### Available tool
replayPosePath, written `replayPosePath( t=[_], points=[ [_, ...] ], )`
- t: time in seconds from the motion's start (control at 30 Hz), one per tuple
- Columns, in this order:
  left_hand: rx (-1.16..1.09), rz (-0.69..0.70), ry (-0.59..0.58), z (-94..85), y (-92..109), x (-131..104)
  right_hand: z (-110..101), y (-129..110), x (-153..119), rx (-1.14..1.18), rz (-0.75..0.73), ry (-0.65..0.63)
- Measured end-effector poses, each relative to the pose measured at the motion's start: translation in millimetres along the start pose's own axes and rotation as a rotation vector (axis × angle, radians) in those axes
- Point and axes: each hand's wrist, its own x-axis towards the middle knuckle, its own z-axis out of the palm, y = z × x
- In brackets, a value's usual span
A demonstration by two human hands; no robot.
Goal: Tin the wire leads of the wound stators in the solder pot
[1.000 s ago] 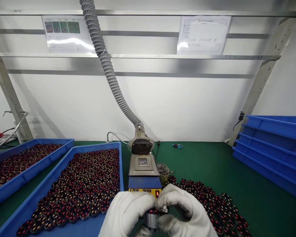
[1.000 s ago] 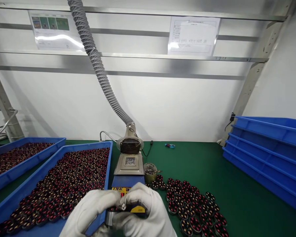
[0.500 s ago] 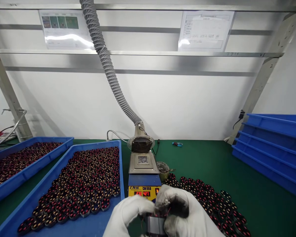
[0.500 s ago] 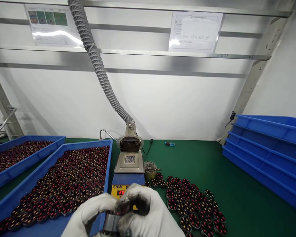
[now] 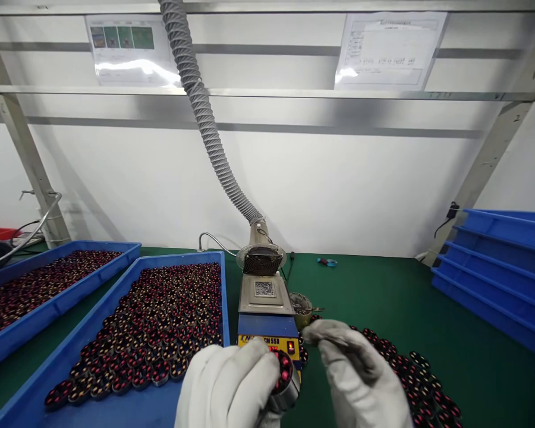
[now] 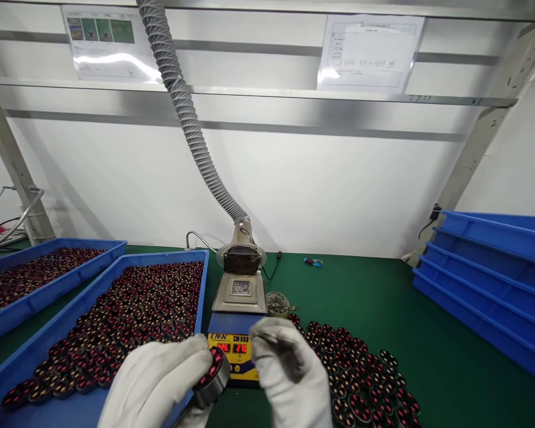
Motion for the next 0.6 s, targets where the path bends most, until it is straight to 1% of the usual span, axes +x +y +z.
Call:
replayPosePath(
  t=[0.07,0.13,0.17,0.2,0.3,0.4,0.47,0.5,0.57,0.6],
  points=[
    [-0.004,0.081,-0.075,-0.9,-8.2,-0.5,9.4,4.9,-3.6,-0.004,0.174,-0.139],
    [-0.006,0.176,-0.145,-2.6,-15.6,0.5,21.4,10.4,-6.6,0.076,0.318,-0.270],
    [-0.019,0.195,-0.171,-3.6,-18.0,1.8,26.1,12.9,-7.5,0.130,0.384,-0.327],
    [-0.047,0.183,-0.183,-4.6,-19.4,3.7,29.2,15.1,-7.8,0.177,0.432,-0.364],
    [-0.201,0.053,-0.210,-6.9,-18.8,11.8,28.7,19.4,-6.5,0.275,0.492,-0.375],
    [-0.415,-0.029,-0.233,-5.3,-17.2,17.7,23.8,22.9,-3.5,0.343,0.526,-0.311],
    [-0.585,-0.126,-0.221,-0.9,-18.0,17.0,24.4,25.4,-0.9,0.413,0.600,-0.296],
    [-0.669,-0.217,-0.200,1.9,-19.0,15.4,26.1,26.4,0.2,0.449,0.654,-0.310],
    [-0.832,-0.445,-0.131,6.4,-21.5,11.6,30.7,26.9,0.8,0.504,0.759,-0.355],
    [-0.907,-0.548,-0.105,7.2,-22.7,10.4,32.9,26.2,0.2,0.512,0.787,-0.370]
  ],
)
